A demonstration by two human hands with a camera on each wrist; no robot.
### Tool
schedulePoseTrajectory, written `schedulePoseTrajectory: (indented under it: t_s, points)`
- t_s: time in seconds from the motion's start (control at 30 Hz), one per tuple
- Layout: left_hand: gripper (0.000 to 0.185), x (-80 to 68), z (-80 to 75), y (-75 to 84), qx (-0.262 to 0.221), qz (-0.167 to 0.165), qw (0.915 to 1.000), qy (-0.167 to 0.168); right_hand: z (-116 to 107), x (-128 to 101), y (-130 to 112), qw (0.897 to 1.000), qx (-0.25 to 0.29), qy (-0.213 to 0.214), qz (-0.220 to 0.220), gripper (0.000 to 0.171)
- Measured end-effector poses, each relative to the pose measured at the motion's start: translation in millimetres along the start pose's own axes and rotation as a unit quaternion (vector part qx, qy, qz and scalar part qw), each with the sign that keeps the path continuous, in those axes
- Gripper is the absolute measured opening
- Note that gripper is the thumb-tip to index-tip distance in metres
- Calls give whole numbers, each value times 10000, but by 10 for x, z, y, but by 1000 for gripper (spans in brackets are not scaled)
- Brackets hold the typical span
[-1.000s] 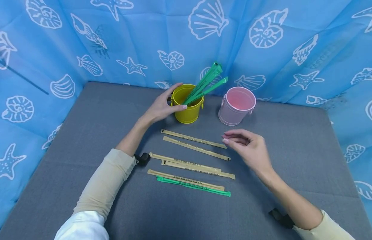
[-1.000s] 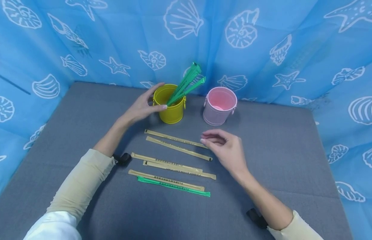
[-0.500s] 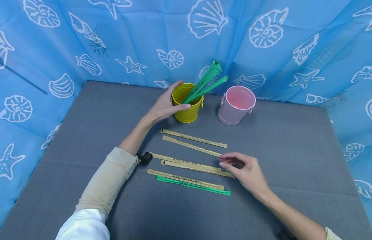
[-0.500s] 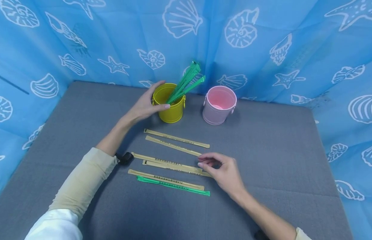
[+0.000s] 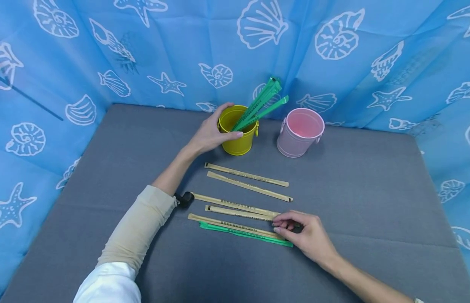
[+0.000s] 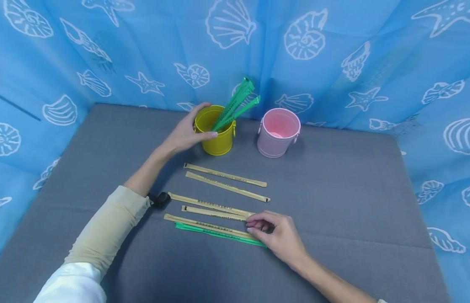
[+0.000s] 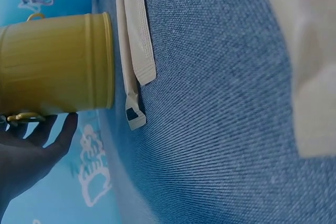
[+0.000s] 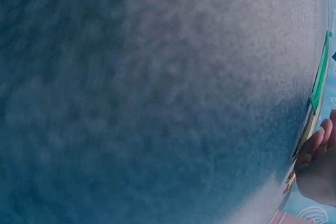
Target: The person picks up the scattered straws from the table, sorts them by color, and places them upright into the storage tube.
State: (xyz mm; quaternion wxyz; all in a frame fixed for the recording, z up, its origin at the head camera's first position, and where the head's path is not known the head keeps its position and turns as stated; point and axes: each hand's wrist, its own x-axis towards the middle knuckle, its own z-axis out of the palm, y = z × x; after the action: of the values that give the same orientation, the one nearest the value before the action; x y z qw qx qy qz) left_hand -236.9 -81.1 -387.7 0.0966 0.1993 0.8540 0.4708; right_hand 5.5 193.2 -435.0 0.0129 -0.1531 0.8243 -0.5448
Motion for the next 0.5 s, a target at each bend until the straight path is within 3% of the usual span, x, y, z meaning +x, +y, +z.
schedulePoseTrajectory:
  t_s: [0.2, 0.5]
  points:
    - [90, 11, 16, -6, -51, -10, 10000, -31, 71, -79, 22, 9972, -478, 135, -558, 27]
    - [89, 10, 10, -8, -209, 12, 9998, -50, 98, -181, -18, 9958, -754, -6, -519, 31]
